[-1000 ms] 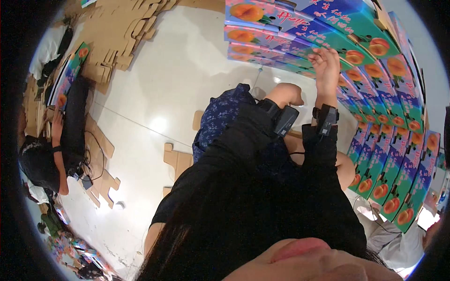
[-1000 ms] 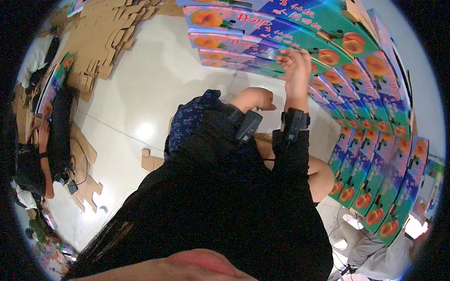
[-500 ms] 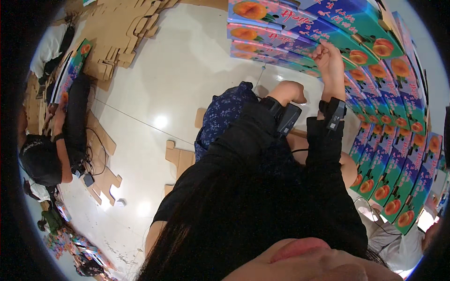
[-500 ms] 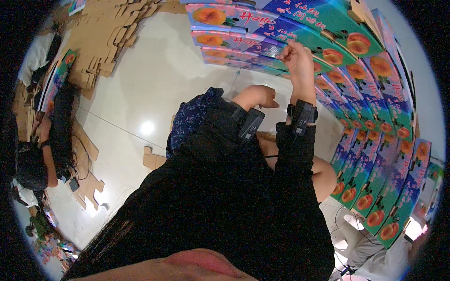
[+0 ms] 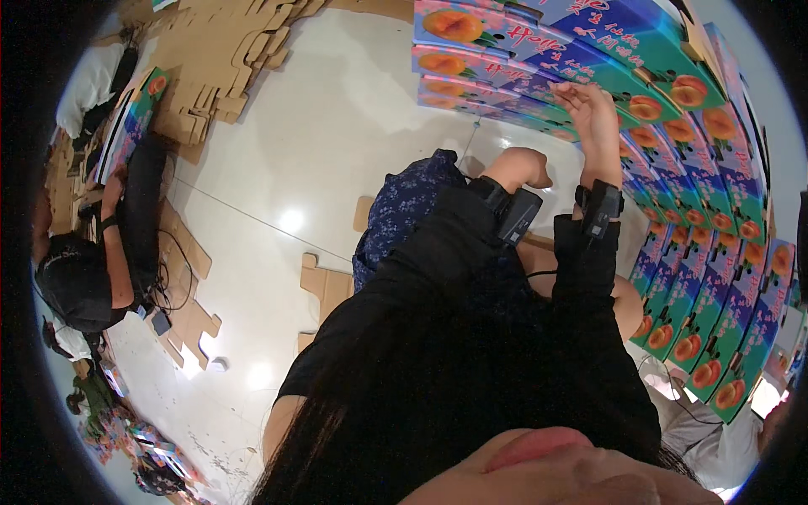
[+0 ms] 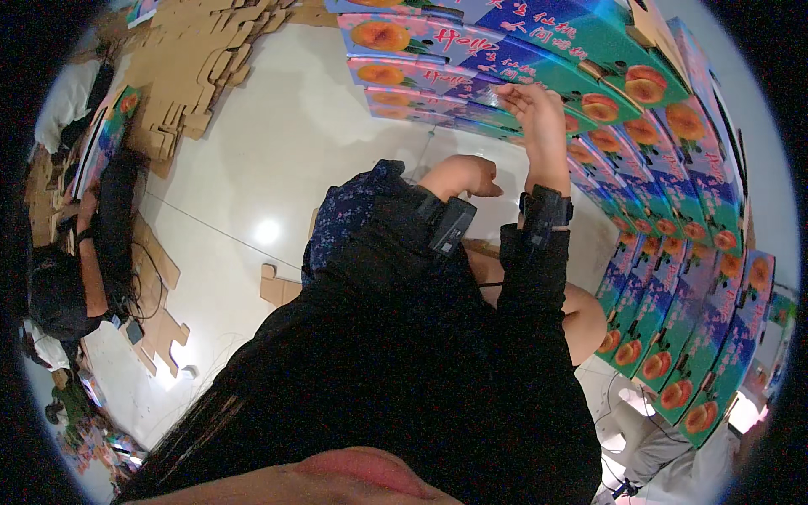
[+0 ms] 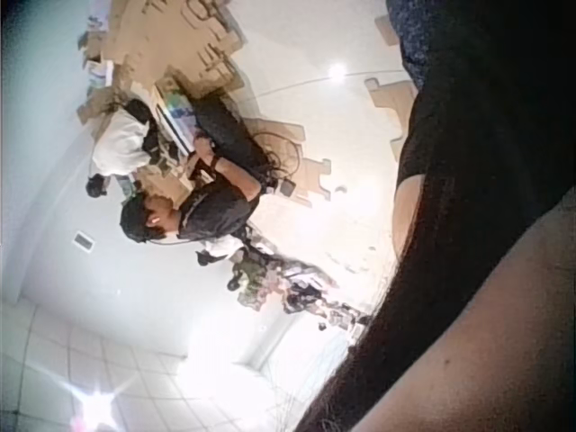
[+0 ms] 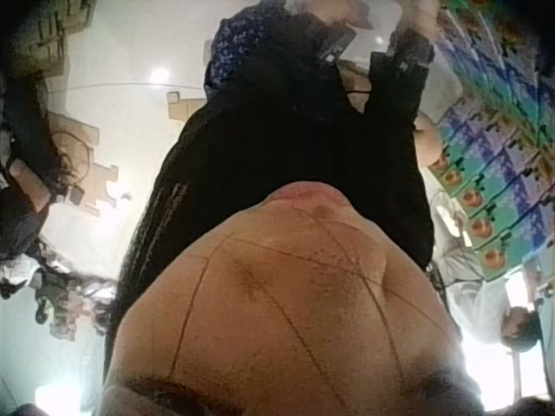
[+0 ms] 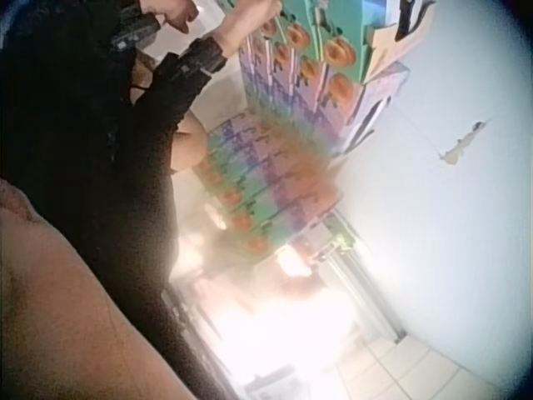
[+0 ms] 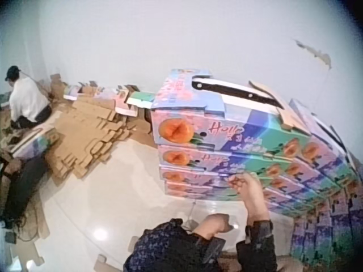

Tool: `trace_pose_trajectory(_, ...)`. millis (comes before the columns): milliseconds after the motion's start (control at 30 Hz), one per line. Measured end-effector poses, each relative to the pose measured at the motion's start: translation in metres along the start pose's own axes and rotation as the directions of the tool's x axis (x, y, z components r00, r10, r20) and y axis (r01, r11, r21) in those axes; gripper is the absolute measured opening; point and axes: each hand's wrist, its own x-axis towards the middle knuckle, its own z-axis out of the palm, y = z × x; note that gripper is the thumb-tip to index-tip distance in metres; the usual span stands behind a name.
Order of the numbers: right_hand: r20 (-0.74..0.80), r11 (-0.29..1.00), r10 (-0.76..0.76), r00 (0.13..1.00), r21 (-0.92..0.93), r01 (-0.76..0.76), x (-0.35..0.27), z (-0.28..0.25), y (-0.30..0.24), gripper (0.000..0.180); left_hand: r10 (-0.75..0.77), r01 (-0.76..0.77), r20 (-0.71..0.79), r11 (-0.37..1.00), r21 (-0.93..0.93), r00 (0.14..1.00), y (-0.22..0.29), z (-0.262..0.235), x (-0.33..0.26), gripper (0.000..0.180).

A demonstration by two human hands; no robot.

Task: The person is sitting on the floor and stacking cardboard fruit boxes that feature a peach design.

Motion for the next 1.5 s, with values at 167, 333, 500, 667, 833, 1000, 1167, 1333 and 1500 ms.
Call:
trace_pose_trajectory(167,0.004,0.997,-0.033,0.999,-0.076,0.034,0.001,-0.001,0.001,0.024,0.000,0.002,-0.035,0.999,0.051,0.999,0.002,-0.002,-0.004,0.054)
trace_pose_trajectory(333,-0.022,0.991,-0.036,0.999,-0.133,0.033,-0.001,0.003,0.004,0.028,-0.003,0.003,-0.044,1.000,0.014,0.999,-0.001,-0.001,-0.008,0.055)
trace_pose_trajectory(500,-0.031,0.987,-0.074,0.997,-0.144,0.069,-0.002,0.003,0.006,0.028,0.008,-0.008,-0.061,1.000,0.003,0.998,0.000,-0.001,-0.010,0.055)
trace_pose_trajectory(667,-0.031,0.989,-0.066,0.997,-0.131,0.062,-0.004,0.004,0.003,0.027,0.000,0.000,-0.073,1.000,0.001,0.997,0.002,-0.006,-0.014,0.055)
trace_pose_trajectory(833,-0.034,0.991,-0.034,0.999,-0.130,0.030,-0.004,-0.004,0.010,0.027,-0.004,-0.001,-0.100,0.999,-0.051,0.995,-0.002,-0.004,-0.011,0.057)
trace_pose_trajectory(1000,-0.064,0.964,-0.263,0.963,0.021,0.265,-0.066,0.003,0.013,0.045,0.014,-0.017,-0.074,0.999,-0.036,0.997,-0.005,-0.005,-0.016,0.060)
trace_pose_trajectory(1167,0.226,0.903,0.179,0.958,-0.425,-0.069,-0.126,-0.076,0.036,0.043,0.020,-0.022,-0.044,0.999,-0.026,0.999,-0.004,-0.007,-0.017,0.061)
trace_pose_trajectory(1333,0.146,0.422,0.619,0.772,-0.890,-0.170,-0.159,-0.114,0.057,0.048,0.034,-0.038,-0.062,0.997,-0.064,0.997,-0.019,0.007,0.000,0.064)
trace_pose_trajectory(1500,0.065,0.104,0.377,0.924,-0.994,0.028,-0.143,-0.126,0.089,0.055,0.007,-0.012,-0.083,0.998,-0.065,0.997,-0.018,-0.001,-0.001,0.068)
